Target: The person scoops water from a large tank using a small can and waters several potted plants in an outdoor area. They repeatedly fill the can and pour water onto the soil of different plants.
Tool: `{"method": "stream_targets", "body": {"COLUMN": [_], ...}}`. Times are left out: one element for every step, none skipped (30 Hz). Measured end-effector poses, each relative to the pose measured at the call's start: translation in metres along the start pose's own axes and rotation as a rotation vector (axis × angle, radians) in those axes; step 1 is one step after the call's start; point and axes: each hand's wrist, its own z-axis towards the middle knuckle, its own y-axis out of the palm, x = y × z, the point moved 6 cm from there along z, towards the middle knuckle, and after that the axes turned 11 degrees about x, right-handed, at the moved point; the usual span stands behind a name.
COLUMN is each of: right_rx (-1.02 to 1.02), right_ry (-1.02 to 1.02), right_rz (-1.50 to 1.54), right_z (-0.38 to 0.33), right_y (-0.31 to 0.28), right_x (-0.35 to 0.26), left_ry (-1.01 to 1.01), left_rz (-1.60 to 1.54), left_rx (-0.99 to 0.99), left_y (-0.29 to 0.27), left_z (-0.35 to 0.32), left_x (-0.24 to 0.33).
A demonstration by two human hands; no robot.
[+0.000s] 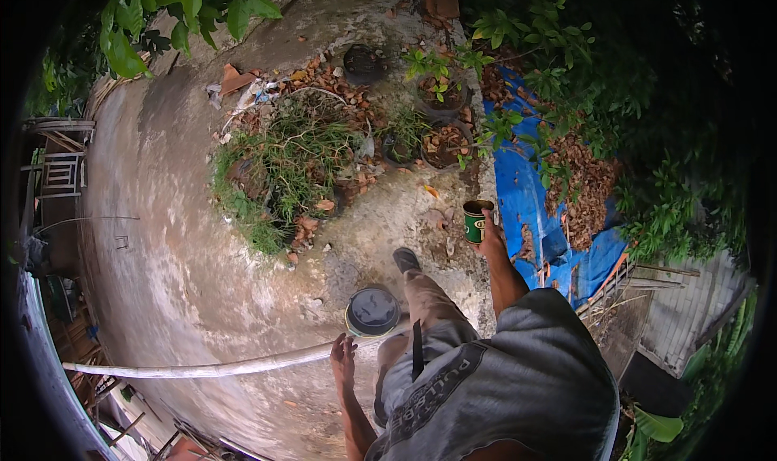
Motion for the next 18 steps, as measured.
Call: {"method": "stream_targets", "body": {"right_rx": [0.066,0.075,0.086,0.098,0.106,0.077,0.054,0.01,-0.031,-0.093,-0.15,-0.052,-0.018,-0.002,-0.007,-0.011,-0.023,-0.054], "right_ry": [-0.019,-0.057,-0.117,-0.175,-0.232,-0.193,-0.152,-0.222,-0.296,-0.369,-0.454,-0.482,-0.432,-0.383,-0.334,-0.303,-0.28,-0.26], "right_rz": [-0.02,-0.149,-0.14,-0.128,-0.117,-0.153,-0.184,-0.131,-0.07,0.033,0.119,0.067,0.05,0.025,0.002,0.003,0.014,0.038], "right_z": [0.012,0.04,0.055,0.067,0.073,0.059,0.043,0.045,0.055,0.083,0.098,0.094,0.077,0.036,-0.003,-0.033,-0.049,-0.066], "right_y": [0.001,0.004,0.014,0.026,0.038,0.057,0.074,0.087,0.098,0.093,0.088,0.086,0.102,0.117,0.135,0.136,0.131,0.125], "right_x": [0.005,0.001,-0.004,-0.013,-0.025,-0.04,-0.059,-0.081,-0.105,-0.132,-0.161,-0.185,-0.185,-0.187,-0.186,-0.187,-0.188,-0.187], "left_ry": [0.007,-0.001,-0.022,-0.041,-0.057,-0.083,-0.131,-0.175,-0.213,-0.252,-0.305,-0.345,-0.363,-0.333,-0.307,-0.289,-0.27,-0.25], "left_rz": [-0.029,-0.032,-0.022,-0.01,0.003,0.031,0.058,0.082,0.107,0.132,0.15,0.146,0.158,0.145,0.129,0.115,0.108,0.099], "left_rx": [-0.007,-0.011,-0.006,-0.004,0.002,0.034,0.06,0.067,0.067,0.029,-0.006,-0.029,-0.008,0.015,0.044,0.059,0.058,0.061], "left_y": [0.0,-0.002,-0.003,-0.005,-0.007,-0.008,-0.011,-0.015,-0.019,-0.026,-0.032,-0.038,-0.039,-0.036,-0.034,-0.032,-0.028,-0.024], "left_z": [0.001,0.002,0.001,-0.001,-0.004,-0.009,-0.014,-0.021,-0.025,-0.029,-0.032,-0.034,-0.034,-0.035,-0.037,-0.038,-0.037,-0.036], "left_x": [0.002,0.0,-0.007,-0.015,-0.025,-0.037,-0.054,-0.071,-0.085,-0.093,-0.1,-0.111,-0.129,-0.144,-0.161,-0.16,-0.146,-0.135]}}
